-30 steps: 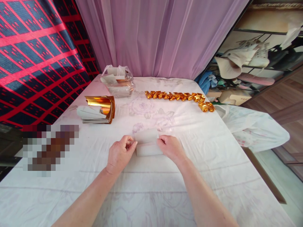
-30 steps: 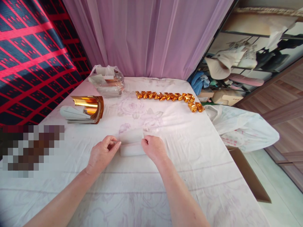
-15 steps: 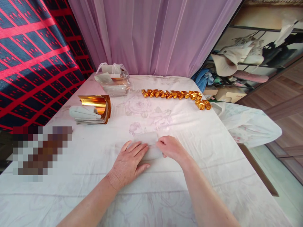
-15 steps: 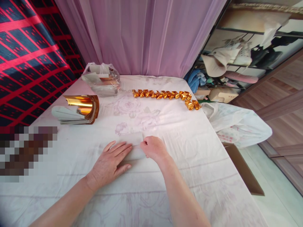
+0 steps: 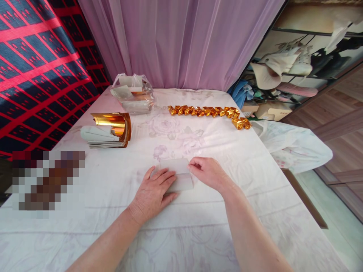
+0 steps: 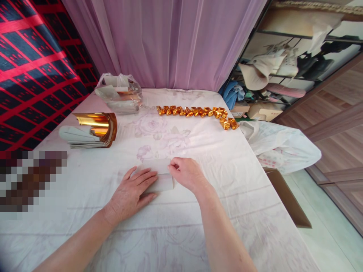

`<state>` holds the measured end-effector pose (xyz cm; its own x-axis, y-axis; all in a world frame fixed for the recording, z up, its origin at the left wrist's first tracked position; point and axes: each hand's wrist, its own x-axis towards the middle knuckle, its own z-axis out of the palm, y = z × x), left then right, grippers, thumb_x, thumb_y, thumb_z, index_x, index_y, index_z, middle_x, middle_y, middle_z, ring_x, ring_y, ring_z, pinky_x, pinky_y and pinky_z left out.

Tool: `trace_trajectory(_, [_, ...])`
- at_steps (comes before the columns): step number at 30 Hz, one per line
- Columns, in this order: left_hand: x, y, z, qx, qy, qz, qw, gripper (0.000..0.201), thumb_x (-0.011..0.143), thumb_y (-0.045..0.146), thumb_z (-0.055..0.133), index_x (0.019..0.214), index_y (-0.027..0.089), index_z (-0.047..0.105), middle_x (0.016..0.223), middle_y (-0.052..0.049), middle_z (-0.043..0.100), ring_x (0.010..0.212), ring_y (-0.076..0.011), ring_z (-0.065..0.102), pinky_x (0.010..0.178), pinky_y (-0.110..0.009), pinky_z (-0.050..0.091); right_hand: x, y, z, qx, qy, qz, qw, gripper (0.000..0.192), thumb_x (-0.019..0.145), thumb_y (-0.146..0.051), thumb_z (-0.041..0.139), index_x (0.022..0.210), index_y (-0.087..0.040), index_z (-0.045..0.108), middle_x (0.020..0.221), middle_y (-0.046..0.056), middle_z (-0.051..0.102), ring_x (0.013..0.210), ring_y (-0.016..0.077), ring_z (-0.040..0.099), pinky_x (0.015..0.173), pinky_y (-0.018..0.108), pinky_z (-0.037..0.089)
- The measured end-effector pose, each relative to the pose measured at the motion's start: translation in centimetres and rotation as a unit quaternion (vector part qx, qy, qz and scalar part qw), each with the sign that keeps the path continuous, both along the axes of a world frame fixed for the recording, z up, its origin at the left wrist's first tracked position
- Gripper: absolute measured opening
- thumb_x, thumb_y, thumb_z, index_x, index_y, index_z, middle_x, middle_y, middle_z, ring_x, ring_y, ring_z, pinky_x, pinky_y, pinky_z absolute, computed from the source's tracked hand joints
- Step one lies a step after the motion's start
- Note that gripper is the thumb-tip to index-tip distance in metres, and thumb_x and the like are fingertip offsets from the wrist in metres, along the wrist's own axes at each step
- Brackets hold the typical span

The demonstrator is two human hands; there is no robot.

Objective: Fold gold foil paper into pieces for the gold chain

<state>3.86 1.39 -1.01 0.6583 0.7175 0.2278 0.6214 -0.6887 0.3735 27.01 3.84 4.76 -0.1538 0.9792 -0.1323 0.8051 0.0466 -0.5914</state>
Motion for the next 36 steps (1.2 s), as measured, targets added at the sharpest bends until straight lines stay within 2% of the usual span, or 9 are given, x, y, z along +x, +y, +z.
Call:
trace_trajectory(3, [0.0,0.0,0.0,-0.004,0.004,0.004,1.0,0.043,0.091,0.042,0.061,0.13,0.025,0.061,0.135,-0.008,0.064,0.129,-0.0296,0.054,0.119,-0.058,0.02,-0.3,-0.4,-0.7,0.071,0.043,0.071,0.994,0.018,0.089,-0.02,0.054,0.09,-0.022,0.072,0.093,0.002,0.075,0.086,0.0163,0.067,0.078,0.027,0.046])
trace_trajectory(5, [0.1,0.0,0.0,-0.004,0.004,0.006,1.0,0.043,0.091,0.043,0.06,0.13,0.025,0.061,0.135,-0.009,0.064,0.129,-0.0291,0.054,0.119,-0.057,0.019,-0.3,-0.8,-1.5,0.101,0.034,0.111,0.988,0.021,0.091,-0.018,0.053,0.094,-0.022,0.073,0.098,0.004,0.075,0.094,0.0183,0.067,0.087,0.031,0.048])
trace_trajectory(10, [0.1,0.2,-0.1,-0.009,0.001,0.013,1.0,0.041,0.093,0.044,0.058,0.129,0.026,0.062,0.132,-0.008,0.066,0.128,-0.0267,0.055,0.12,-0.054,0.018,0.9,-2.2,-3.6,0.144,0.016,0.168,0.975,0.033,0.084,-0.006,0.049,0.103,-0.02,0.072,0.109,0.007,0.072,0.103,0.0205,0.063,0.094,0.037,0.05])
trace_trajectory(13, [0.0,0.4,-0.2,-0.014,-0.006,0.016,1.0,0.04,0.093,0.044,0.058,0.128,0.027,0.063,0.13,-0.007,0.067,0.127,-0.0257,0.057,0.12,-0.054,0.018,1.6,-2.6,-4.6,0.163,0.042,0.173,0.97,0.05,0.075,0.001,0.045,0.112,-0.022,0.07,0.114,0.007,0.07,0.107,0.0202,0.062,0.097,0.04,0.05])
trace_trajectory(15, [0.0,0.4,-0.2,-0.014,-0.01,0.019,1.0,0.039,0.093,0.045,0.057,0.128,0.027,0.064,0.13,-0.007,0.068,0.126,-0.0258,0.057,0.12,-0.054,0.019,1.8,-2.6,-5.0,0.171,0.057,0.167,0.969,0.053,0.075,0.002,0.044,0.114,-0.024,0.069,0.114,0.006,0.07,0.108,0.0204,0.061,0.097,0.041,0.05])
trace_trajectory(20, [-0.1,0.4,0.0,-0.022,-0.002,0.018,1.0,0.04,0.093,0.049,0.056,0.127,0.028,0.064,0.132,-0.006,0.066,0.128,-0.0259,0.056,0.12,-0.053,0.018,1.9,-2.6,-5.5,0.181,0.066,0.172,0.966,0.042,0.083,-0.003,0.047,0.112,-0.023,0.071,0.118,0.008,0.068,0.111,0.0203,0.061,0.098,0.041,0.051])
trace_trajectory(26, [-0.3,0.4,0.0,-0.02,0.005,0.007,1.0,0.044,0.09,0.052,0.06,0.127,0.029,0.064,0.135,-0.005,0.064,0.129,-0.0274,0.055,0.121,-0.055,0.015,2.2,-2.9,-5.4,0.183,0.054,0.188,0.963,0.04,0.086,-0.004,0.05,0.113,-0.023,0.071,0.122,0.008,0.066,0.114,0.0207,0.059,0.1,0.041,0.05])
trace_trajectory(32, [-0.4,0.4,-0.2,-0.01,0.0,0.001,1.0,0.043,0.086,0.049,0.067,0.124,0.028,0.065,0.136,-0.005,0.063,0.13,-0.0284,0.054,0.121,-0.055,0.014,2.2,-3.0,-5.4,0.178,0.047,0.192,0.964,0.039,0.087,-0.004,0.05,0.114,-0.023,0.071,0.123,0.009,0.066,0.115,0.021,0.058,0.101,0.041,0.049])
trace_trajectory(36, [-0.4,0.2,-0.2,-0.007,-0.013,0.004,1.0,0.036,0.088,0.044,0.065,0.119,0.026,0.066,0.134,-0.005,0.065,0.128,-0.0276,0.056,0.121,-0.055,0.016,2.4,-2.9,-5.4,0.175,0.05,0.197,0.963,0.034,0.088,-0.009,0.055,0.113,-0.025,0.071,0.123,0.008,0.065,0.114,0.0216,0.059,0.099,0.042,0.05])
